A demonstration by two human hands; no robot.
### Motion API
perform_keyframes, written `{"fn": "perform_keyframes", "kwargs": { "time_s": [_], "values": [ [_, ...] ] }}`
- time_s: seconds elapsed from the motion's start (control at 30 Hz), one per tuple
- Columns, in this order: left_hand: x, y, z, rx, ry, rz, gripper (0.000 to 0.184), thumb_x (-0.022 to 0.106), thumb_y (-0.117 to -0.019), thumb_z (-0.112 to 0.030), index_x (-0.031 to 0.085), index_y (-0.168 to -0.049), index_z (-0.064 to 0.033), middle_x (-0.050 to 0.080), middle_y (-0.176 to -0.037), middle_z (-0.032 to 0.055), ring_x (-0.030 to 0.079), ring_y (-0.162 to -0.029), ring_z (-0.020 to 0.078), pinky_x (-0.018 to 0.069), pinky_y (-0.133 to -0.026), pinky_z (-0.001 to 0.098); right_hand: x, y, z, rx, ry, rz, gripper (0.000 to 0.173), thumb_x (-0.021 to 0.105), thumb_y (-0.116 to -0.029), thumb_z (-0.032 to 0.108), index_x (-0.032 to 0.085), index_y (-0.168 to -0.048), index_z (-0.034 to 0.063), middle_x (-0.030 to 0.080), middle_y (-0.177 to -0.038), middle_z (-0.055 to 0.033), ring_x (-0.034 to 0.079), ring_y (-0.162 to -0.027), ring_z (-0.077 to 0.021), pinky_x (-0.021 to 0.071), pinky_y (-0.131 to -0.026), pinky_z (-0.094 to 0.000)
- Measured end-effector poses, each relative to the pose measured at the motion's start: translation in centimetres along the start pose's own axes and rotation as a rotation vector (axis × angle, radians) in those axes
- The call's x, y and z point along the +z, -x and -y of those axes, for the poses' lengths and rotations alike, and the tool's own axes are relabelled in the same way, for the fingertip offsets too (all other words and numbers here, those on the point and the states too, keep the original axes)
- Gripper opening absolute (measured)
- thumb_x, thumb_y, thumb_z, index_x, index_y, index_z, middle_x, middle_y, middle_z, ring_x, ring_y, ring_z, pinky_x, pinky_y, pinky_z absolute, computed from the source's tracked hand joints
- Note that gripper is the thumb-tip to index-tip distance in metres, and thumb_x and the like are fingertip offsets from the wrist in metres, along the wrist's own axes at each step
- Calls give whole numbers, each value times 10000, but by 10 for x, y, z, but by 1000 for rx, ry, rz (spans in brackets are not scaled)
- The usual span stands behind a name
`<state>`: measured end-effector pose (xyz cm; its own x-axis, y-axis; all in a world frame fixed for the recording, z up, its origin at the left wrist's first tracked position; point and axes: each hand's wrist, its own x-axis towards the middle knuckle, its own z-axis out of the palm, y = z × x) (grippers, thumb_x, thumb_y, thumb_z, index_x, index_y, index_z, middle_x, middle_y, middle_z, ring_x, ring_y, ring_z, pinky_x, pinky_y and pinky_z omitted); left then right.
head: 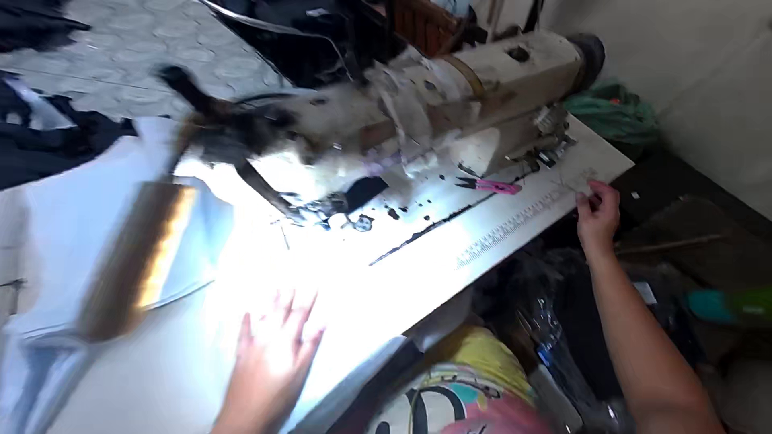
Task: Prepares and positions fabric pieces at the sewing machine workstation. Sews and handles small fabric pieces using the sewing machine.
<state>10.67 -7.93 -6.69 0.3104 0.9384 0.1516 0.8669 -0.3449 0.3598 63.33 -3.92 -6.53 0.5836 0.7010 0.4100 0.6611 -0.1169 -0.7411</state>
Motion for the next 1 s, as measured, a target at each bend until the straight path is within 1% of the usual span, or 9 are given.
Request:
{"fn": "perform_keyframes", "kwargs": {
  "time_s": [0.1,0.17,0.3,0.4,0.47,0.57,0.67,0.83,1.0],
  "values": [
    [-5,5,-13,-30,-18,99,698,351,-1046,-547,484,-1516,-48,359,-1576,327,282,-1467,572,106,-1145,773,-30,15,-16,104,-125,24,351,506,-1051,93,487,-1317,-135,568,-1320,-270,595,-1180,-232,491,-1004,-339],
    [1,11,-20,92,3,140,674,419,-1042,-531,517,-1490,-37,401,-1539,347,322,-1432,603,153,-1124,779,-58,29,-34,341,-76,393,298,455,-1079,103,505,-1295,-96,629,-1224,-219,653,-1072,-209,534,-941,-374],
    [8,2,-16,128,63,201,673,457,-1031,-524,517,-1492,-38,396,-1559,316,298,-1467,558,139,-1162,741,-77,81,-97,656,519,1114,424,573,-1051,211,566,-1363,-77,586,-1351,-314,573,-1266,-431,420,-1080,-588],
    [9,-7,-10,75,73,141,703,474,-1020,-527,507,-1482,2,380,-1557,336,274,-1485,536,143,-1197,679,-74,150,-136,677,753,972,660,757,-932,299,510,-1426,-62,400,-1519,-334,398,-1415,-502,388,-1115,-627],
    [13,-7,-7,39,76,39,657,527,-1009,-484,560,-1417,29,410,-1518,366,339,-1451,538,250,-1202,604,-73,184,-153,593,768,851,516,729,-948,198,563,-1369,-49,448,-1488,-300,408,-1405,-481,410,-1091,-590],
    [17,-1,-11,6,0,-123,460,567,-1016,-341,683,-1205,62,615,-1215,363,618,-1109,467,485,-965,511,-79,195,-161,524,686,786,295,680,-979,140,677,-1201,-55,558,-1364,-293,479,-1339,-465,406,-1096,-561],
    [15,1,-10,3,-40,-108,376,539,-1038,-278,714,-1106,47,676,-1034,299,674,-908,387,528,-794,475,-91,176,-156,489,603,800,281,708,-964,141,695,-1170,-49,555,-1375,-288,494,-1333,-449,408,-1108,-547],
    [14,6,-17,-26,-31,-59,386,516,-1038,-270,686,-1208,31,659,-1164,288,655,-1057,395,514,-887,503,-95,166,-156,201,690,947,371,619,-1012,149,633,-1370,53,516,-1479,-252,454,-1390,-469,363,-1123,-612],
    [20,10,-14,4,3,-117,404,499,-1044,-284,682,-1214,33,650,-1157,272,640,-1038,364,502,-883,469,-71,166,-161,338,772,1068,265,579,-1016,82,678,-1239,-19,534,-1424,-266,444,-1387,-446,362,-1122,-588]
  ]
}}
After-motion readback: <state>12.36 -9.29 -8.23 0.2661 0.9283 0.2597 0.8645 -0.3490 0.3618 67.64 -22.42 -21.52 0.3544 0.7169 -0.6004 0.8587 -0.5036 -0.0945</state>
